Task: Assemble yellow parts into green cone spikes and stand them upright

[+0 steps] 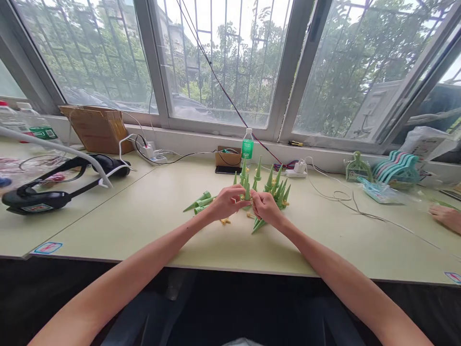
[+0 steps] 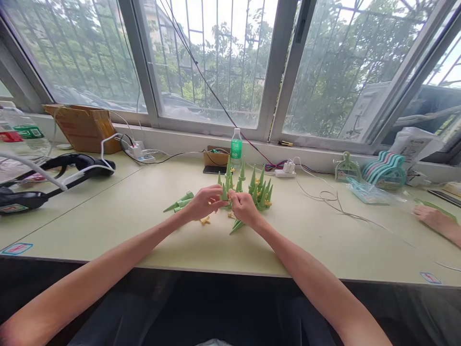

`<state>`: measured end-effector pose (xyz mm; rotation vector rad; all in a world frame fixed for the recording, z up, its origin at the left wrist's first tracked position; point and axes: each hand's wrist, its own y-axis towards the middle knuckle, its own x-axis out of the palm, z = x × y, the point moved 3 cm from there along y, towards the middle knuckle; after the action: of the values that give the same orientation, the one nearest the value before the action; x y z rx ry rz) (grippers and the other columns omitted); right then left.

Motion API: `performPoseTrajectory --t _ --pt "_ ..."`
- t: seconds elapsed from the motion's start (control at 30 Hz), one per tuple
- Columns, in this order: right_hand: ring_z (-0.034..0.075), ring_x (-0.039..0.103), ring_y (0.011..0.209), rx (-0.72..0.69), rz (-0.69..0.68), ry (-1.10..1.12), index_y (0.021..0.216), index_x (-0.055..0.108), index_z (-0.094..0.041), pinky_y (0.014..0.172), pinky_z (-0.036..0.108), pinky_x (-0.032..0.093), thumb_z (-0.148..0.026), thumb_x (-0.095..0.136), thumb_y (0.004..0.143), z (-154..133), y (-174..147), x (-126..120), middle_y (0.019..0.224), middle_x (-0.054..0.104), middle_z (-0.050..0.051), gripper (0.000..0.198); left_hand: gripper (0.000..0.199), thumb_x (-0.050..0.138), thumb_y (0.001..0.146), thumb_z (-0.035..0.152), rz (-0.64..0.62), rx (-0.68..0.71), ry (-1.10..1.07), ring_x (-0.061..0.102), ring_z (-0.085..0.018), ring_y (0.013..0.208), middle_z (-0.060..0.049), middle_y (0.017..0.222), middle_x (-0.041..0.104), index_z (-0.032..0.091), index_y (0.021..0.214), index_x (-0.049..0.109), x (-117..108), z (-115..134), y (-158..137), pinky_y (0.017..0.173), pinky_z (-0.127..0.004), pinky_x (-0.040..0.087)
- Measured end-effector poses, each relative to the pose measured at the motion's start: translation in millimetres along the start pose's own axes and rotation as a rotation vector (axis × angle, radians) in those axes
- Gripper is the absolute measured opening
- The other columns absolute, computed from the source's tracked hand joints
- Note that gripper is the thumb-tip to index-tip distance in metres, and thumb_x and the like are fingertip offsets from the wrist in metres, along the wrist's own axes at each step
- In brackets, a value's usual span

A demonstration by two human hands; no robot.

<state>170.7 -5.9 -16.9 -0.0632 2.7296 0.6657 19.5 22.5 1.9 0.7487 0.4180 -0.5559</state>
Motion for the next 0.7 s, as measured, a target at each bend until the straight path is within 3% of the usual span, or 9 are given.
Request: performPoseTrajectory --t 0.4,0.7 --pt "0.008 0.034 0.029 0.031 -0.042 0.051 0.046 0.035 -0.021 0.035 0.022 0.03 -0.055 0.04 0.094 2 0 1 0.034 0.038 -0.004 0.059 0.025 0.061 0.089 0.039 0.015 0.206 0.179 0.052 -0.006 0.059 -0.006 0.095 0.058 0.015 0.09 0.067 -2 5 -3 0.051 -0.018 0.045" --pt "0.008 0.035 0.029 0.014 -0.032 0.057 0.044 0.037 -0.02 0.035 0.023 0.032 -0.055 0.039 0.095 0 0 4 0.034 0.04 -0.003 0.061 0.041 0.057 0.088 0.052 0.032 0.024 -0.003 0.045 -0.003 0.051 -0.006 0.092 0.056 0.013 0.079 0.064 1 12 -1 0.046 -0.018 0.043"
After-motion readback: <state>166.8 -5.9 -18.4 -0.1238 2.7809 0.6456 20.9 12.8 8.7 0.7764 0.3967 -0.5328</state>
